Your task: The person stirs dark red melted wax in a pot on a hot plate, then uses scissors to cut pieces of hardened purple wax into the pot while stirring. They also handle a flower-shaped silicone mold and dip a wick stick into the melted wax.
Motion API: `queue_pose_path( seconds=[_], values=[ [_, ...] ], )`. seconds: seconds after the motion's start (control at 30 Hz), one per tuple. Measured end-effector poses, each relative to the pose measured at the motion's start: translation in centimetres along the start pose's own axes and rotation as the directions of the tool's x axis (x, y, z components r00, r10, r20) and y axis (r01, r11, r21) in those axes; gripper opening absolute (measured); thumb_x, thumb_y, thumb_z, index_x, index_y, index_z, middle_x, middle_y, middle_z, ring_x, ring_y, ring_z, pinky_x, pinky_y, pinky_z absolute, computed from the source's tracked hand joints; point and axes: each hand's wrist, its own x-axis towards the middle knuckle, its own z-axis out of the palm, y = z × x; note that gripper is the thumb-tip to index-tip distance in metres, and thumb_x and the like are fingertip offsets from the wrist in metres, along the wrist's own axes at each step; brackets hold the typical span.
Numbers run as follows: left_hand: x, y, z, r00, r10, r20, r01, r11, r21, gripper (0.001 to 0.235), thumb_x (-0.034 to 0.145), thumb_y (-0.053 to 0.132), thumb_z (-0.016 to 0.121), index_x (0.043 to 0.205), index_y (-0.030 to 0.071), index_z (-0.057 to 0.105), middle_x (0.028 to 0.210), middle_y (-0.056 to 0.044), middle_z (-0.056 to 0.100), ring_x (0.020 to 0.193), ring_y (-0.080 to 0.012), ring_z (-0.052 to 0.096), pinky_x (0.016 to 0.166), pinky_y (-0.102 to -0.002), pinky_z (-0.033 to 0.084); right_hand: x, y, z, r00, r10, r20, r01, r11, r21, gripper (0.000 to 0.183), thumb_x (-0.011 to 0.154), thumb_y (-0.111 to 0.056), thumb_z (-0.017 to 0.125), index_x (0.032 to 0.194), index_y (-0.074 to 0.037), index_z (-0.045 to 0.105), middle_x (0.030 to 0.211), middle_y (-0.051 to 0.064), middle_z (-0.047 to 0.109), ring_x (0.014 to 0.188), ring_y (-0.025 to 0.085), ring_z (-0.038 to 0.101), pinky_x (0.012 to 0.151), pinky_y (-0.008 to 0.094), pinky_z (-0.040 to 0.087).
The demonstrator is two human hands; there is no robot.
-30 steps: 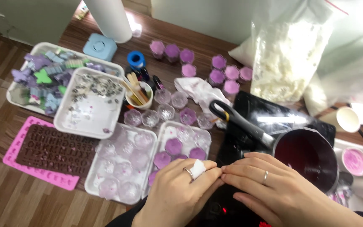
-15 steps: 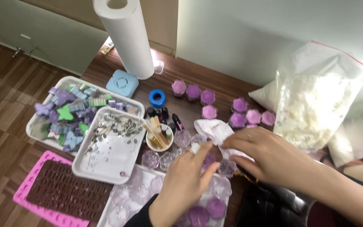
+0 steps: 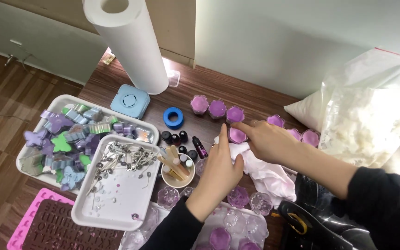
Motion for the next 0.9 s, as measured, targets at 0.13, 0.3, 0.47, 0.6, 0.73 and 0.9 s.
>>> queue_pose_path(
  seconds=[0.13, 0.3, 0.47, 0.6, 0.73, 0.9],
  values=[
    [1.5, -1.0, 0.7, 0.999, -0.029, 0.022, 0.030, 0.998, -0.047, 0.095, 0.080, 0.006, 0.064, 0.156, -0.012, 0.009, 0.119, -0.041, 0.059, 0.110, -0.0535, 0.060, 0.098, -0.054, 0.047, 1.7, 0.1, 1.3, 0.999, -0.029, 0.030, 0.026, 0.996, 0.083, 0.070, 0.085, 0.000, 0.056, 0.147, -0.031, 0.050, 0.123, 0.018, 0.065, 0.104, 0.039, 0.070, 0.080, 0.049, 0.058],
    [2.5, -0.2, 0.0, 0.960, -0.231, 0.161, 0.246, 0.966, -0.078, 0.097, 0.080, 0.011, 0.063, 0.160, -0.003, 0.010, 0.115, -0.037, 0.064, 0.109, -0.0517, 0.063, 0.101, -0.053, 0.047, 2.5, 1.0, 3.1, 0.992, -0.128, -0.014, 0.128, 0.988, 0.087, 0.070, 0.078, 0.000, 0.063, 0.143, -0.020, 0.051, 0.123, 0.019, 0.062, 0.101, 0.041, 0.069, 0.083, 0.049, 0.057],
    [2.2, -0.3, 0.3, 0.979, -0.170, 0.115, 0.169, 0.985, 0.020, 0.098, 0.078, 0.012, 0.066, 0.159, 0.000, 0.012, 0.114, -0.030, 0.069, 0.105, -0.0493, 0.065, 0.102, -0.057, 0.039, 2.6, 1.4, 2.9, 0.979, -0.195, -0.059, 0.202, 0.971, 0.132, 0.071, 0.071, -0.001, 0.073, 0.138, -0.016, 0.054, 0.120, 0.018, 0.063, 0.108, 0.041, 0.065, 0.087, 0.048, 0.055],
    [1.6, 0.6, -0.3, 0.996, -0.075, 0.038, 0.076, 0.996, -0.040, 0.092, 0.079, 0.009, 0.063, 0.159, 0.002, 0.018, 0.117, -0.029, 0.069, 0.107, -0.0486, 0.065, 0.102, -0.055, 0.041, 1.8, 1.4, 1.2, 0.947, -0.274, -0.167, 0.308, 0.922, 0.234, 0.073, 0.068, 0.002, 0.074, 0.137, -0.014, 0.058, 0.121, 0.018, 0.064, 0.109, 0.039, 0.065, 0.086, 0.045, 0.056],
    [0.4, 2.9, -1.7, 0.991, 0.095, -0.095, -0.104, 0.990, -0.095, 0.089, 0.078, 0.004, 0.064, 0.157, -0.001, 0.023, 0.133, -0.034, 0.060, 0.118, -0.0511, 0.059, 0.103, -0.054, 0.043, 0.1, 0.3, -1.6, 0.962, -0.208, -0.178, 0.245, 0.943, 0.225, 0.078, 0.062, -0.005, 0.082, 0.137, -0.014, 0.060, 0.119, 0.018, 0.064, 0.104, 0.038, 0.064, 0.084, 0.044, 0.055],
    [-2.2, 7.8, -4.8, 0.966, 0.198, -0.168, -0.218, 0.970, -0.111, 0.078, 0.086, 0.002, 0.063, 0.157, -0.002, 0.029, 0.137, -0.030, 0.059, 0.124, -0.0458, 0.058, 0.103, -0.049, 0.046, -3.9, -1.2, -5.5, 0.869, -0.334, -0.365, 0.425, 0.882, 0.205, 0.054, 0.067, -0.012, 0.082, 0.119, -0.007, 0.068, 0.104, 0.014, 0.075, 0.099, 0.032, 0.071, 0.085, 0.039, 0.056]
  ],
)
